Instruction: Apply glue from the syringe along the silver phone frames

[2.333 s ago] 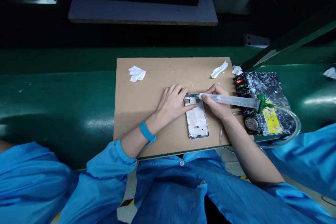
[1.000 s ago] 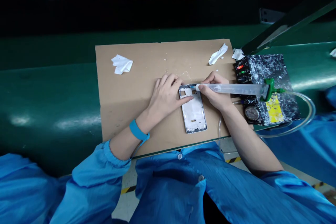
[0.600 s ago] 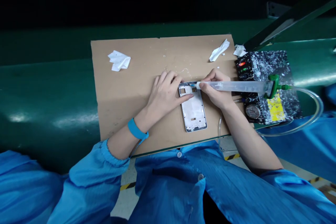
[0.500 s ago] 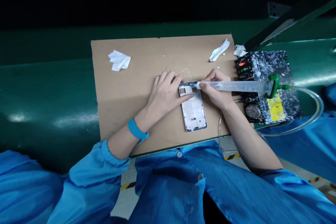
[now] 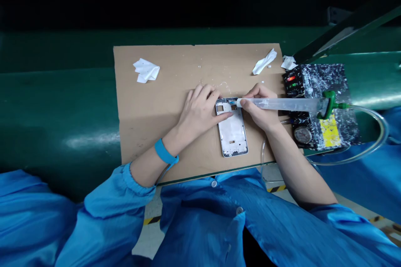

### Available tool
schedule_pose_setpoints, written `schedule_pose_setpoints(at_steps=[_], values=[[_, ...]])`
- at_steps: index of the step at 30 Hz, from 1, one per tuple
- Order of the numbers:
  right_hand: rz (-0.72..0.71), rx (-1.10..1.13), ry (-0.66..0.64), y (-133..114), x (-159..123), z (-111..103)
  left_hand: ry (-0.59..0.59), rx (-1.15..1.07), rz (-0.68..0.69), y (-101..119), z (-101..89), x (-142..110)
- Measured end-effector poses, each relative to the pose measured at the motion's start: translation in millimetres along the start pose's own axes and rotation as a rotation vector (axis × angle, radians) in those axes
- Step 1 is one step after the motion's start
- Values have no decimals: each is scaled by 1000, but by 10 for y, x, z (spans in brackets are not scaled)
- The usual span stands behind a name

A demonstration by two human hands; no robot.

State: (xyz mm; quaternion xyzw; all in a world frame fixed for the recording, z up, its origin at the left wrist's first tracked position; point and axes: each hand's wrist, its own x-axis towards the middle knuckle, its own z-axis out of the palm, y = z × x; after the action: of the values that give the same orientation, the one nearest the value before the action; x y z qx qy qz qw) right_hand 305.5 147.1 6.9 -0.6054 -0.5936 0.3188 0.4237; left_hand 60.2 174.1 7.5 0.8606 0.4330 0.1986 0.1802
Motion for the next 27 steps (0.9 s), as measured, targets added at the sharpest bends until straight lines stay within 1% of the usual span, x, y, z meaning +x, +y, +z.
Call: schedule_pose_setpoints(at_steps=[8,18,24,27], values=[[-12,2,38,-45,1,18,-19,4,-8,12,-13,8],[3,17,-24,34,-7,-4,0,-6,-3,2,2,3],[-17,60,-14,-7,-7,7,-9,-9,-15,19,-16,11],[-8,47,-17,4,-10,3,-10,-7,-16,25,-21,11]])
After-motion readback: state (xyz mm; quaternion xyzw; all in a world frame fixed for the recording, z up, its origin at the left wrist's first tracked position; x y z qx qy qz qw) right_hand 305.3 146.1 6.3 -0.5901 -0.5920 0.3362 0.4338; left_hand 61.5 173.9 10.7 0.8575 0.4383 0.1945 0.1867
